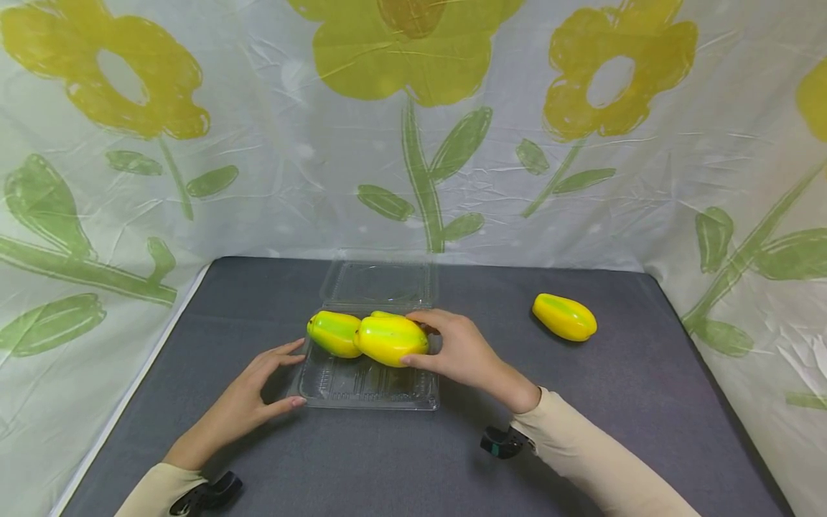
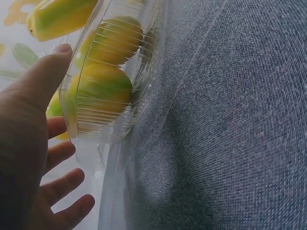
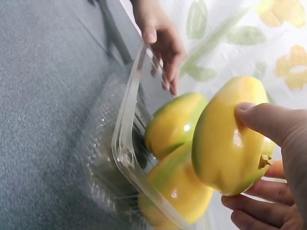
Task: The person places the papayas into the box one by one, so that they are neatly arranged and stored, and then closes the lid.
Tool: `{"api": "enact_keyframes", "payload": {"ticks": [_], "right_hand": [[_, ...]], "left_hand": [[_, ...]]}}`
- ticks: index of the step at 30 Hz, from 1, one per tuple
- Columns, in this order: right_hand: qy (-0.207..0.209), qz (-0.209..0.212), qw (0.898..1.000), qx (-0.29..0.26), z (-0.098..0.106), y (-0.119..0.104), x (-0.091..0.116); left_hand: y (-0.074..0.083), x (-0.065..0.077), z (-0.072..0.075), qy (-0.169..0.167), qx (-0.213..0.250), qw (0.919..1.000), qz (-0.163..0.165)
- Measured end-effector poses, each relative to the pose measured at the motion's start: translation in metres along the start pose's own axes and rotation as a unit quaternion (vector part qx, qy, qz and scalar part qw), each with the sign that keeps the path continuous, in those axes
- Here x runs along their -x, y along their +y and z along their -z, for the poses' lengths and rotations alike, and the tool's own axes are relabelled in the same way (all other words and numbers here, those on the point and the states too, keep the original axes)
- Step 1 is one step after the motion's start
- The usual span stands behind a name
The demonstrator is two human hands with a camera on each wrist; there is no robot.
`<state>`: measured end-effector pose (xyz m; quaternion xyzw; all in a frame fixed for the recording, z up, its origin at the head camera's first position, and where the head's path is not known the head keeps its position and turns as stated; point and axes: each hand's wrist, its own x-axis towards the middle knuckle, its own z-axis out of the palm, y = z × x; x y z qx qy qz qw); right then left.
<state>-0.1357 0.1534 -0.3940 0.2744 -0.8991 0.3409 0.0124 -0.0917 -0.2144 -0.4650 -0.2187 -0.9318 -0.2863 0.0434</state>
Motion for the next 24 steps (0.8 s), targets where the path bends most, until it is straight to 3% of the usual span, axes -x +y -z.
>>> {"api": "enact_keyframes", "payload": {"ticks": [24], "right_hand": [[-0.034, 0.006, 0.999, -0.009, -0.029, -0.012, -0.006]], "left_hand": [[0.0, 0.001, -0.001, -0.004, 0.002, 1.0, 0.004]]}}
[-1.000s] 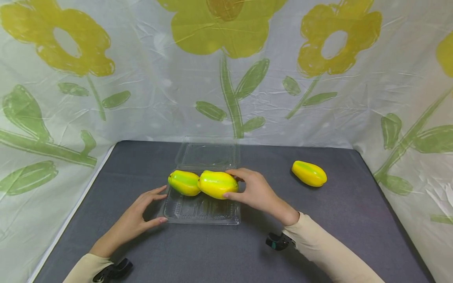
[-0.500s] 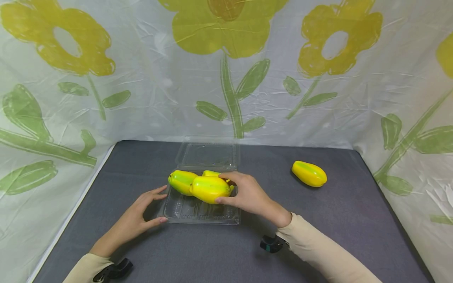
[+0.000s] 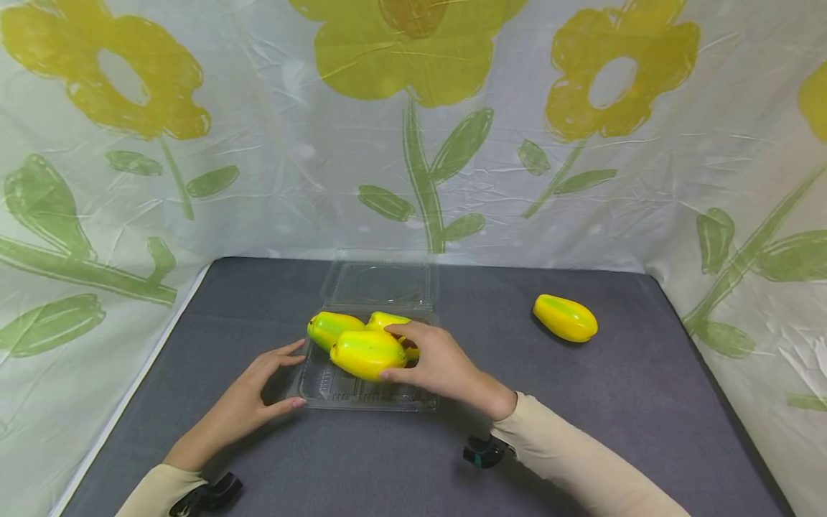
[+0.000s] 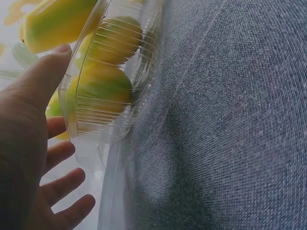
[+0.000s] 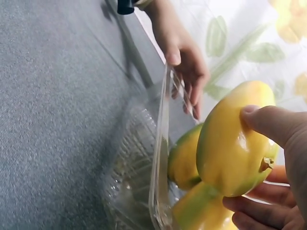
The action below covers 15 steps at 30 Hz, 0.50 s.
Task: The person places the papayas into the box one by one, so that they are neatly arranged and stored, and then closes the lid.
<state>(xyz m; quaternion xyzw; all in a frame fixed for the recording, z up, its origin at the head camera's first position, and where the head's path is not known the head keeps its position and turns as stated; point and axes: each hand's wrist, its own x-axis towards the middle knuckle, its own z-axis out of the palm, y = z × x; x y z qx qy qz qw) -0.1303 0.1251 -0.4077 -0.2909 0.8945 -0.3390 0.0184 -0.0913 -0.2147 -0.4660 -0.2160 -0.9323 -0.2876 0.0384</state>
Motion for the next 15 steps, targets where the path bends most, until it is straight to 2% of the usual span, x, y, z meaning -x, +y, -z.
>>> {"api": "enact_keyframes", "payload": {"ticks": [12, 15], "right_hand": [[-0.005, 0.02, 1.0, -0.023, -0.016, -0.007, -0.001], [0.002, 0.03, 0.999, -0.014, -0.022, -0.007, -0.001]], "left_hand": [[-0.001, 0.001, 0.0, -0.003, 0.005, 1.0, 0.004], [-0.001, 0.001, 0.0, -0.002, 0.004, 1.0, 0.001]]}}
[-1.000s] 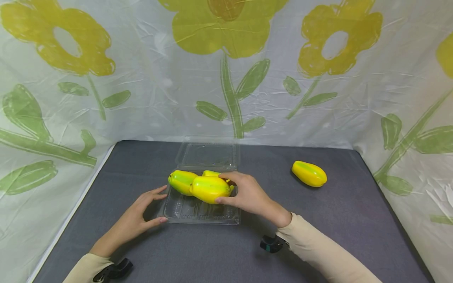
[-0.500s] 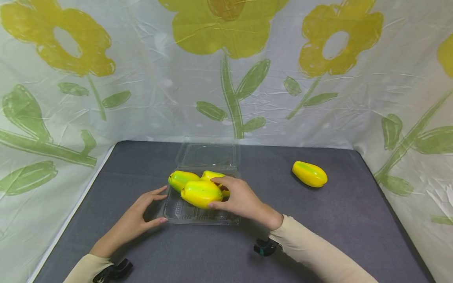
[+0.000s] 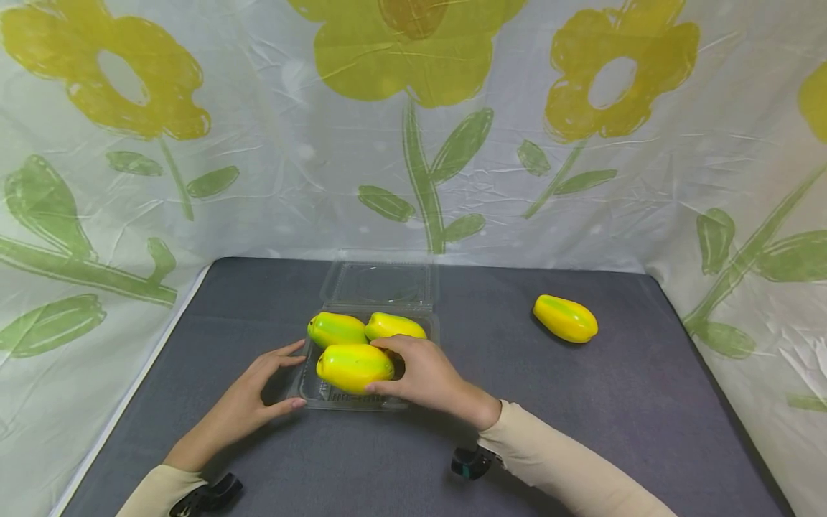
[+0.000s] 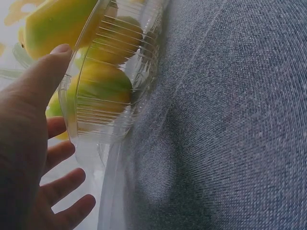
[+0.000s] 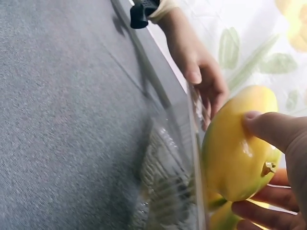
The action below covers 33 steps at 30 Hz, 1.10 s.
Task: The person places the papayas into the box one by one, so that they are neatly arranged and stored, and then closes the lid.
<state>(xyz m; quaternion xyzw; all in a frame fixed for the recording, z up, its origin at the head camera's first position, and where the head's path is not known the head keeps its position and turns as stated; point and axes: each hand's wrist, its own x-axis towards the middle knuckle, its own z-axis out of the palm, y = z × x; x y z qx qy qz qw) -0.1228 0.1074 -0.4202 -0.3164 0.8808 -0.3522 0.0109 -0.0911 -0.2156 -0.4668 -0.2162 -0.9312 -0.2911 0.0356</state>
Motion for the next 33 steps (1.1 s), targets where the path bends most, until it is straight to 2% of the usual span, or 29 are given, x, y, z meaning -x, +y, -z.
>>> {"api": "enact_keyframes", "payload": {"ticks": [5, 18, 33], "right_hand": [[0.014, 0.002, 1.0, 0.015, -0.007, -0.001, 0.0], [0.002, -0.025, 1.0, 0.015, -0.018, -0.007, -0.001], [0.019, -0.029, 0.999, 0.021, -0.029, -0.008, -0.006]], "left_hand": [[0.001, 0.0, 0.001, 0.0, 0.001, 1.0, -0.001], [0.001, -0.001, 0.0, -0.002, 0.004, 1.0, 0.001], [0.002, -0.001, 0.0, -0.003, 0.006, 1.0, 0.005]]}}
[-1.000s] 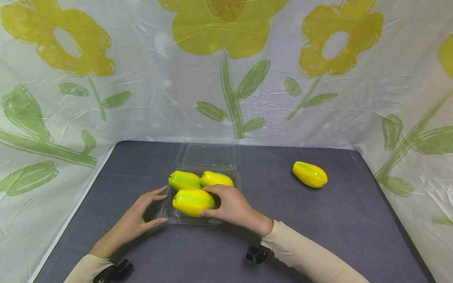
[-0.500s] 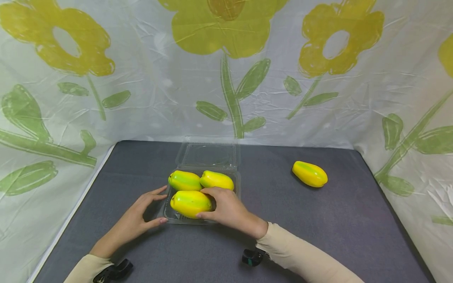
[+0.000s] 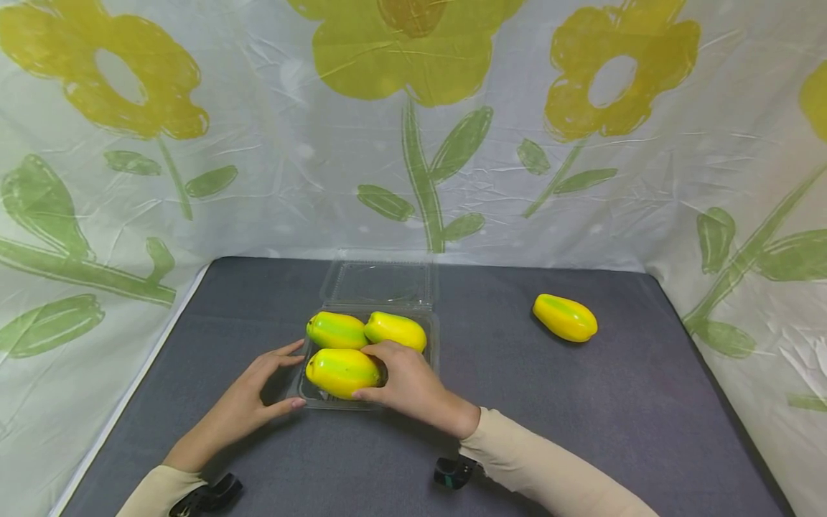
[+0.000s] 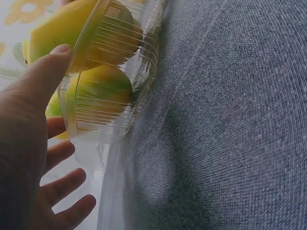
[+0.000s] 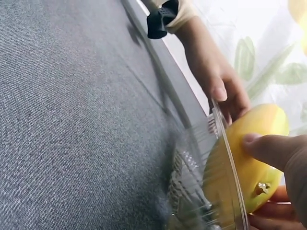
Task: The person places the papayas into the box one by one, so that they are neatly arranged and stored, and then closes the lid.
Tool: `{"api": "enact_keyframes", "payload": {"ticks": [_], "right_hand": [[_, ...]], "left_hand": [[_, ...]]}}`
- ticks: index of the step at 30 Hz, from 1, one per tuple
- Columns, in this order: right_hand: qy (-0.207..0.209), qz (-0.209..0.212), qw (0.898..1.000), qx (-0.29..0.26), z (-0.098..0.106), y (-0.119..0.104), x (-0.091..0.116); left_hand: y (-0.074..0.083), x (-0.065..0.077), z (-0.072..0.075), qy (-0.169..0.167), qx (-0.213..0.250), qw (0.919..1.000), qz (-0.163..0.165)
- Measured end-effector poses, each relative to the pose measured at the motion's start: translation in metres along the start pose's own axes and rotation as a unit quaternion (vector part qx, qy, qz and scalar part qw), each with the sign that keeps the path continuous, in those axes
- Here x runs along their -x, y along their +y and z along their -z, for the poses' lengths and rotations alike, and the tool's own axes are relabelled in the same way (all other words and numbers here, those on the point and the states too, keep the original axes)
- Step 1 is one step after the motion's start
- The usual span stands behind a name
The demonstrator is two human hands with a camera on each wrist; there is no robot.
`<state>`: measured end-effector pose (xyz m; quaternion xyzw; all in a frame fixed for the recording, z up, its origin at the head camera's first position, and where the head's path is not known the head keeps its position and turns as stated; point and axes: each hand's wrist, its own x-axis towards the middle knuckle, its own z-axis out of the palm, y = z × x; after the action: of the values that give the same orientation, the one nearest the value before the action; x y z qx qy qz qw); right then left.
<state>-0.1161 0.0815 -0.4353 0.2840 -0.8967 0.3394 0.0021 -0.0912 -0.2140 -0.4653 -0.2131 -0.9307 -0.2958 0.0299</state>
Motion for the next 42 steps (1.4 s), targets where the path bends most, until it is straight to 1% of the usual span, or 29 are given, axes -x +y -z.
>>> {"api": "enact_keyframes", "payload": {"ticks": [10, 20, 27, 31, 42], "right_hand": [[0.004, -0.004, 1.0, 0.001, -0.006, -0.003, -0.001], [0.011, -0.005, 1.0, 0.022, -0.012, -0.004, -0.003], [0.011, -0.007, 1.0, 0.015, -0.015, -0.005, -0.005], [0.002, -0.009, 1.0, 0.019, -0.014, -0.006, -0.007], [-0.027, -0.012, 0.999, 0.028, -0.012, -0.006, -0.013]], "left_hand": [[0.0, 0.0, 0.0, -0.001, 0.001, 1.0, 0.004], [0.0, 0.0, 0.0, -0.001, 0.002, 1.0, 0.003], [0.001, -0.001, 0.0, -0.002, 0.003, 1.0, 0.007], [0.001, -0.002, 0.0, 0.001, 0.002, 1.0, 0.004], [0.001, -0.001, 0.0, -0.002, -0.002, 1.0, 0.009]]}}
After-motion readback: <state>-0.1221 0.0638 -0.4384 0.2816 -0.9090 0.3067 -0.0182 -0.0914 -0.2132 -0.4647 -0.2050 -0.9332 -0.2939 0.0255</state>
